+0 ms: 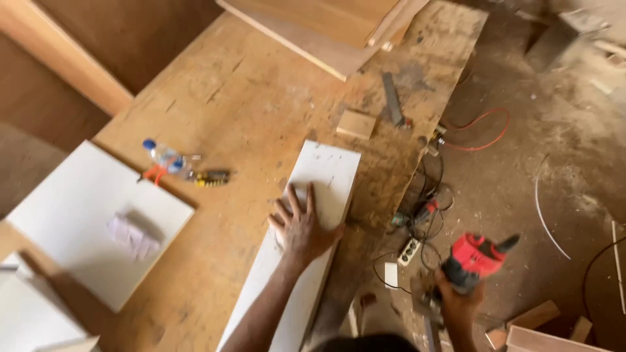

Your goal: The person uses a hand-held power sander to smooth the edges and surfaces of a white-finished wooden drawer component.

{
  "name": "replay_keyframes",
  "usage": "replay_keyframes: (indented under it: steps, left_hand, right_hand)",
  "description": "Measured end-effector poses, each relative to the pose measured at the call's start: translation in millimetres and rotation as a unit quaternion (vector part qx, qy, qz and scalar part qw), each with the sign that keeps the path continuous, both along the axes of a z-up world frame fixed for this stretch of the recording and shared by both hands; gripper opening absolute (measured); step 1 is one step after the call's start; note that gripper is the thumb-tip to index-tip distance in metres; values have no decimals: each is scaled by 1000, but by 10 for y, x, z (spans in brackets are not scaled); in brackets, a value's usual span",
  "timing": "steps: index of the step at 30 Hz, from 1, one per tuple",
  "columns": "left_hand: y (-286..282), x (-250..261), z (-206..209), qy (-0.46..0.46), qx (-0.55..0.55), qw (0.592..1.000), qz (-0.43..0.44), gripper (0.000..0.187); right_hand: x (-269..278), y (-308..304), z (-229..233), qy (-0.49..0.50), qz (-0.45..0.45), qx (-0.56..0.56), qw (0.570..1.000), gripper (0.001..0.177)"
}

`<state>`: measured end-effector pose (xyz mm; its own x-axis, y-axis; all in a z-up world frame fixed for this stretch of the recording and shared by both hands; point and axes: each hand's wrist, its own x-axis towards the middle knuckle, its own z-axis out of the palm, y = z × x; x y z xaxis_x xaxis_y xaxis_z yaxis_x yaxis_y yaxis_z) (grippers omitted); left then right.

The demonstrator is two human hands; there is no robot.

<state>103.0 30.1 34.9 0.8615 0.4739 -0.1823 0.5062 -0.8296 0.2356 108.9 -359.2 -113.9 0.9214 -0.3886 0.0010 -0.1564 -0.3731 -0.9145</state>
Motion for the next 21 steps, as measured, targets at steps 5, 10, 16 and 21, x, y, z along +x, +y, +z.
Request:
replay_keyframes:
  steps: [5, 10, 16, 21]
  left_hand:
    - [120, 28, 293, 82, -53, 995, 31, 153]
    - [234, 378, 61, -18, -87, 977, 191, 108]
    - [509, 748, -688, -37, 42, 933, 355, 77]
    - [359, 739, -356, -67, 46, 919, 386, 73]
  right_hand:
    - [1027, 29, 278, -83, 168, 112, 976, 66]
    - [2282, 890, 923, -153, 305, 193, 920, 75]
    - [3329, 1755, 1405, -195, 552, 181, 791, 51]
    - [3497, 2184, 1299, -199, 738, 270, 585, 59]
